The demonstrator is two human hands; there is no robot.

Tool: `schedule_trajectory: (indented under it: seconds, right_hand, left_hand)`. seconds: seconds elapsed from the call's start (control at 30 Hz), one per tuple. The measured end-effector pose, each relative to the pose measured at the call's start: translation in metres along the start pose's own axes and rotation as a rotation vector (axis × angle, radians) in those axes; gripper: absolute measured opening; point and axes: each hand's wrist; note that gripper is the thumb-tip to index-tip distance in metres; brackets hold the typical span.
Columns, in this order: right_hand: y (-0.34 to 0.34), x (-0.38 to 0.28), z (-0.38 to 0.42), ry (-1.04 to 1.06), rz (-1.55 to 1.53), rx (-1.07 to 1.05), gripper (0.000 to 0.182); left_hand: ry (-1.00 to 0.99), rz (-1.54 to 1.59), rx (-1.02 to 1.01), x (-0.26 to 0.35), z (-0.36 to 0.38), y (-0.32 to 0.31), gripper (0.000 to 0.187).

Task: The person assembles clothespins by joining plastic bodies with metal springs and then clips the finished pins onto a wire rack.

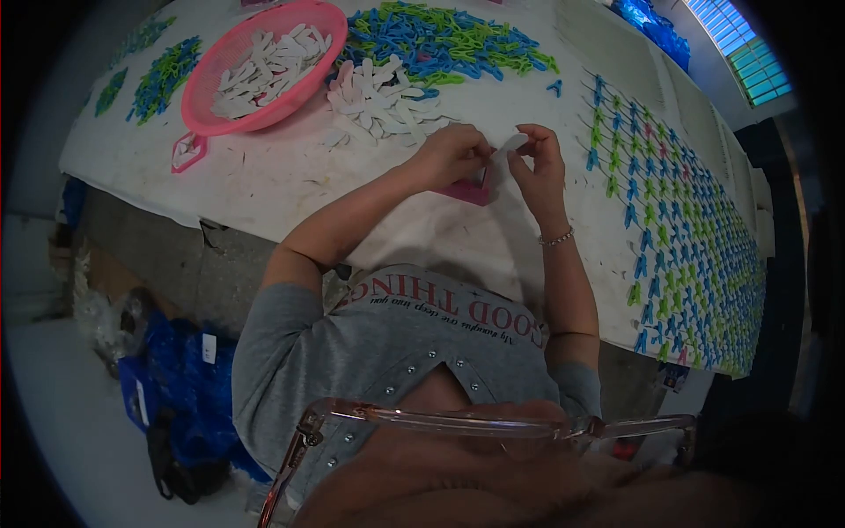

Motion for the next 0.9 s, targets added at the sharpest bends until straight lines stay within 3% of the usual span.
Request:
schedule_trajectory:
  seconds: [0.13, 0.23, 0.3, 0.4, 0.6, 0.9]
  right_hand:
    - [-0.017, 0.03, 0.002, -0.016, -0.196, -0.081, 0.036]
    - [-0.023, 0.03, 0.002, -0.129, -0.234, -0.131, 0.037]
    - [-0.025, 0.019, 0.002, -0.104, 0.032, -0.148, 0.036]
    - [-0.029, 0.01, -0.001, -0.114, 0.141, -0.168, 0.034]
    - [-0.027, 0.019, 0.0, -0.014, 0.46, -0.212, 0.029]
    - [-0.003, 0.019, 0.017, -0.015, 0.508, -0.21, 0.027]
  left_hand:
    - [0.128, 0.249, 0.01, -0.005, 0.008, 0.0, 0.012]
    - [-0.037, 0.162, 0.045, -0.009, 0.01, 0.006, 0.017]
    - [-0.132, -0.007, 0.141, 0.001, 0.01, 0.02, 0.027]
    - [-0.145, -0.079, 0.083, 0.019, 0.01, 0.04, 0.031]
    - [-0.131, -0.091, 0.068, 0.007, 0.017, 0.04, 0.028]
    - [-0.061, -0.127, -0.039, -0.016, 0.016, 0.017, 0.024]
Point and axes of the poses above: each hand's wrist, its own z-axis away from the middle knuckle, its own y-axis out of the back of the hand, x = y × z, and after that the axes turned 11 degrees about -x, right-handed
